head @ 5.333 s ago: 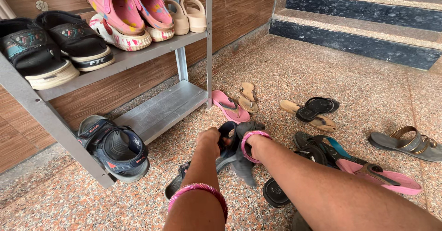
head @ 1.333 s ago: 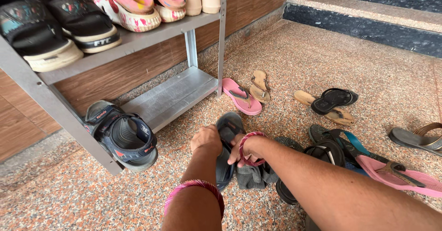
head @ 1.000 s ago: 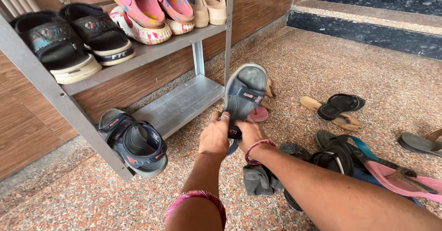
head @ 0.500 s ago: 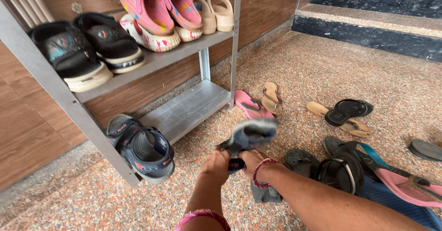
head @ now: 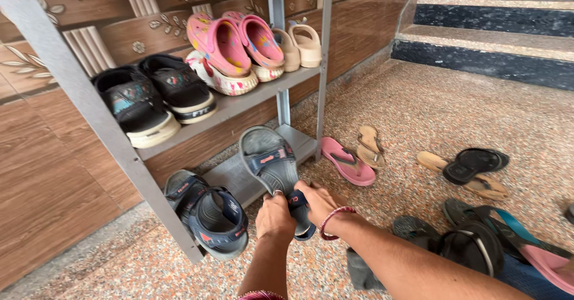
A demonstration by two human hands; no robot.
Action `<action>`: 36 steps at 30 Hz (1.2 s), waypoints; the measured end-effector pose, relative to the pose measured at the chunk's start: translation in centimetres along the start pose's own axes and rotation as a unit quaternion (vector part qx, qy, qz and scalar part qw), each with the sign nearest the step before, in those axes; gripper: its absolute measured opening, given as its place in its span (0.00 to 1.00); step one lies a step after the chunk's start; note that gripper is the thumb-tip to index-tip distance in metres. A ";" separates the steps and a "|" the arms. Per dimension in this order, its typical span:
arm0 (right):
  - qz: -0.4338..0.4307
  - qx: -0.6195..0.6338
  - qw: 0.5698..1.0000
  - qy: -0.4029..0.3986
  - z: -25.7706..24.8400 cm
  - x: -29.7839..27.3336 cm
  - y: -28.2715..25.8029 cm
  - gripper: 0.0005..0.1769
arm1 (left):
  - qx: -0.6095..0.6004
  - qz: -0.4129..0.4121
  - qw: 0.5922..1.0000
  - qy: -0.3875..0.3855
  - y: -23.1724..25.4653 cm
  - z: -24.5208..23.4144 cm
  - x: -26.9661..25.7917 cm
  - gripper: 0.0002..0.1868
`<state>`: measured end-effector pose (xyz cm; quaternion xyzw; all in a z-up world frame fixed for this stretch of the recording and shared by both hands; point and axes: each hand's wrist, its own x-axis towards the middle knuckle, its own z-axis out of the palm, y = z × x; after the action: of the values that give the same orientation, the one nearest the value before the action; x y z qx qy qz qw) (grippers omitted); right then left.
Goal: The person removes shoes from a metal shoe rack and rearranges them on the floor and back on the rack. The person handles pink clogs, black sneakers, and dark sandals, placing some on the floor and others on the rack.
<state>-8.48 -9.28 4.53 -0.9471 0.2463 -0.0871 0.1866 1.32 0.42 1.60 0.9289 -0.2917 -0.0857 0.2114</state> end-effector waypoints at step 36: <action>-0.026 -0.041 0.997 0.053 5.5 14.0 -7.7 0.35 | 0.172 0.008 0.985 -0.017 -6.6 -6.4 10.5 0.23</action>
<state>8.38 -8.36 3.54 -0.9540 0.2349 -0.1314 0.1321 15.02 1.44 4.04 0.9474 -0.3134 -0.0486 0.0439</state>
